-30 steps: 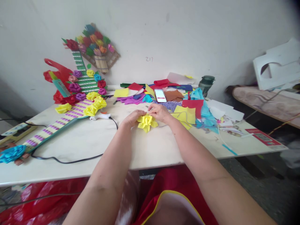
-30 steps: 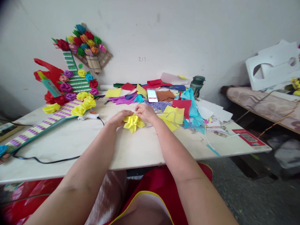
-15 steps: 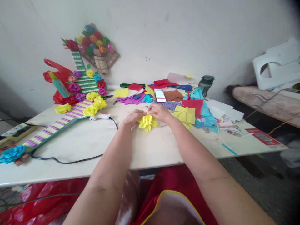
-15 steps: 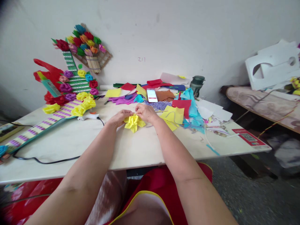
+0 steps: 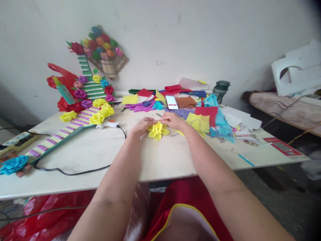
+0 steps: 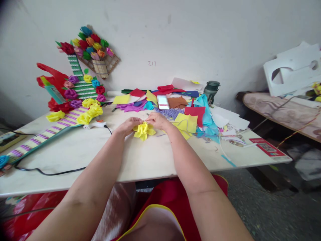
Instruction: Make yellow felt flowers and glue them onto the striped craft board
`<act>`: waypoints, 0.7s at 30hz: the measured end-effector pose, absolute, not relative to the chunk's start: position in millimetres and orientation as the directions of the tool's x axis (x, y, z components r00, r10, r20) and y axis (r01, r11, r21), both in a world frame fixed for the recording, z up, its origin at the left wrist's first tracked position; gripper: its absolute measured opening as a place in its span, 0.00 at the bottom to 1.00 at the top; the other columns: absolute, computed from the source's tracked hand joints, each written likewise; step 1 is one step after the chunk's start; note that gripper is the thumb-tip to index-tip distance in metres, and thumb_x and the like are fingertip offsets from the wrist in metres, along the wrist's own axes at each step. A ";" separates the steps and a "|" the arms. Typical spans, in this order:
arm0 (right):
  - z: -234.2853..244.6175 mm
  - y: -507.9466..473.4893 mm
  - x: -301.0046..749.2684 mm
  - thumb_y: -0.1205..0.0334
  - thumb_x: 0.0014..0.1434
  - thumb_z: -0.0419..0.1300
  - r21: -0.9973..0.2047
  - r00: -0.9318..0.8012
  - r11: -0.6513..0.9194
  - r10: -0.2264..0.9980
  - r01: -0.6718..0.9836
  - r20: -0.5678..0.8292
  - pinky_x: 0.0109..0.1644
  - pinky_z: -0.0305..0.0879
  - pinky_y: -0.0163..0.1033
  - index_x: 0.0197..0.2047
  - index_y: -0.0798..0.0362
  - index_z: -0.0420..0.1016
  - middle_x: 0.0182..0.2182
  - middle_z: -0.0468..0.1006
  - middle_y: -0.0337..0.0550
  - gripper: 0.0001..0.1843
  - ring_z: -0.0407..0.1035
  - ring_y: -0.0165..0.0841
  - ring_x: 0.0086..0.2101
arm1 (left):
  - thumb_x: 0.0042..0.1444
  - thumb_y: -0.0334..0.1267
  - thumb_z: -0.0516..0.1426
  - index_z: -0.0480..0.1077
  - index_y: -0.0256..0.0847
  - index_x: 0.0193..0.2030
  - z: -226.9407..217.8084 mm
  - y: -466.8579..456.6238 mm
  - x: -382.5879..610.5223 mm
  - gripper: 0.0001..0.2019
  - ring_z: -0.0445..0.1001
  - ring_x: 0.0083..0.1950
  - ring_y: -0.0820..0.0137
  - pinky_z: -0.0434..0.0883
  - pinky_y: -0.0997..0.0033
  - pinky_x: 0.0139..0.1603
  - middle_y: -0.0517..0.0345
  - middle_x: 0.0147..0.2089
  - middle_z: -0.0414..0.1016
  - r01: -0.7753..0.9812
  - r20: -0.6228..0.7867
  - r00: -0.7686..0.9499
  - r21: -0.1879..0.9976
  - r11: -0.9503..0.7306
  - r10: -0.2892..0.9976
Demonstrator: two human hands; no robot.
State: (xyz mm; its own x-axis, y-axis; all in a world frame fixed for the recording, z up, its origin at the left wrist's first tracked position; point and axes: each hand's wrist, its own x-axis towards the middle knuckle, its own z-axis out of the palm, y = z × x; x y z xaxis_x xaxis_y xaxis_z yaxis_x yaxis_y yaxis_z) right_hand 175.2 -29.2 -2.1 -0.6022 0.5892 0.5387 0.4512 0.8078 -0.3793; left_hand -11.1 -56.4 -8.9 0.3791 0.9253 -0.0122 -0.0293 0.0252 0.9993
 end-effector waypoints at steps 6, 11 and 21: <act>0.0 -33.1 177.8 0.60 0.54 0.54 -0.392 -0.602 0.715 0.699 0.579 0.385 0.36 0.61 0.33 0.39 0.53 0.77 0.32 0.77 0.41 0.13 0.68 0.29 0.33 | 0.39 0.38 0.61 0.70 0.33 0.26 -6.8 -58.8 -10.6 0.10 0.66 0.20 0.77 0.60 0.77 0.23 0.58 0.20 0.69 -0.011 -0.024 0.377 0.999 0.031 0.926; 1.9 -36.2 176.6 0.58 0.55 0.54 -0.348 -0.590 0.697 0.717 0.627 0.372 0.36 0.60 0.33 0.39 0.51 0.78 0.35 0.79 0.40 0.14 0.69 0.31 0.36 | 0.39 0.38 0.61 0.70 0.33 0.27 -8.9 -56.2 -11.3 0.10 0.67 0.21 0.75 0.62 0.76 0.24 0.57 0.21 0.70 -0.025 -0.025 0.374 0.999 0.038 0.927; 8.3 -43.0 170.7 0.63 0.54 0.53 -0.143 -0.578 0.691 0.685 0.708 0.444 0.34 0.58 0.33 0.39 0.48 0.78 0.35 0.78 0.40 0.13 0.69 0.31 0.36 | 0.37 0.33 0.58 0.71 0.33 0.27 -13.3 -51.5 -14.6 0.08 0.70 0.25 0.73 0.65 0.74 0.29 0.57 0.22 0.71 -0.106 -0.052 0.370 0.990 0.098 0.927</act>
